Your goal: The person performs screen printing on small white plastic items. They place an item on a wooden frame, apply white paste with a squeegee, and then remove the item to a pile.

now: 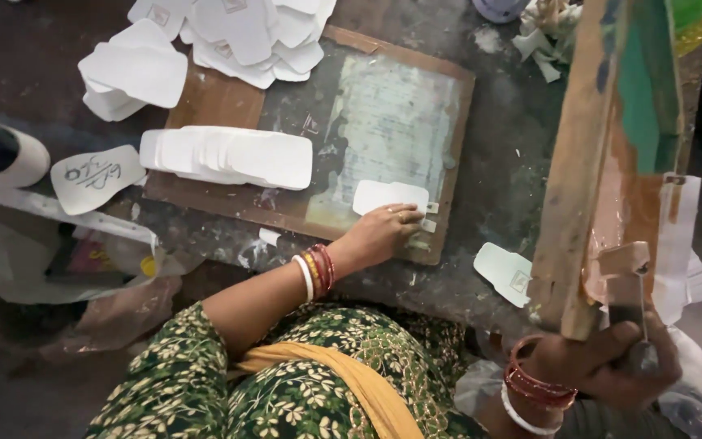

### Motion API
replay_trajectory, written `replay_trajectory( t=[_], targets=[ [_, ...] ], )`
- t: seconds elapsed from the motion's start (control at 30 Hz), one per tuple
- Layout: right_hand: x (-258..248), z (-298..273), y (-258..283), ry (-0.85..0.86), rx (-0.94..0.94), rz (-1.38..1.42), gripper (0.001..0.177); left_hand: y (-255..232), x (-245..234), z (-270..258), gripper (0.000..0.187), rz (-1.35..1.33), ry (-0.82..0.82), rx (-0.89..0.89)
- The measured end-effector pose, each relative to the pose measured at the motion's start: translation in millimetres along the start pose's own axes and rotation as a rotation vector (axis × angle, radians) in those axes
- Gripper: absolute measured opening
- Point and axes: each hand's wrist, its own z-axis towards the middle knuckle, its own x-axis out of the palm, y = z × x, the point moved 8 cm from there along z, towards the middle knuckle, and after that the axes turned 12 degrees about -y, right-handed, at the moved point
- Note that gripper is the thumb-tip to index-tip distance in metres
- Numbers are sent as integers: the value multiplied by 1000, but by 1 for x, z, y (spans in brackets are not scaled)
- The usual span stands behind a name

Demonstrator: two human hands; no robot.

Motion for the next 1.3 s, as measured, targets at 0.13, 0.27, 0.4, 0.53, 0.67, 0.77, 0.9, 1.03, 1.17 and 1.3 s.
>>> replay_trajectory(
  t=[0.13,0.27,0.4,0.53,0.67,0.77,0.9,1.03,1.17,1.3],
  targets=[
    [-10,-16,-31,-1,144,112,41,-6,-1,-2,28,-71,-23,-45],
    [13,-37,-11,169,144,238,32,-33,-32,-6,30,-143,3,-47],
    [53,-82,25,556,92,370,17,-30,-58,-39,27,-848,-16,-351],
    [124,-105,39,903,-50,379,17,6,-73,-74,43,-639,-63,-824],
    [208,-130,3,1098,-128,312,17,23,-61,-96,56,-179,-9,-712],
    [227,-135,-8,1200,-118,294,17,28,-53,-99,55,-153,-17,-721],
    [185,-154,-19,1345,-195,92,13,33,-48,-103,55,-125,32,-732],
    [136,-144,30,1404,-70,81,20,26,-62,-94,51,-187,-46,-729],
    [157,-140,52,1353,-48,237,16,26,-67,-85,59,-86,62,-714],
    [216,-165,25,1418,-194,126,19,23,-63,-80,60,85,288,-635]
  ],
)
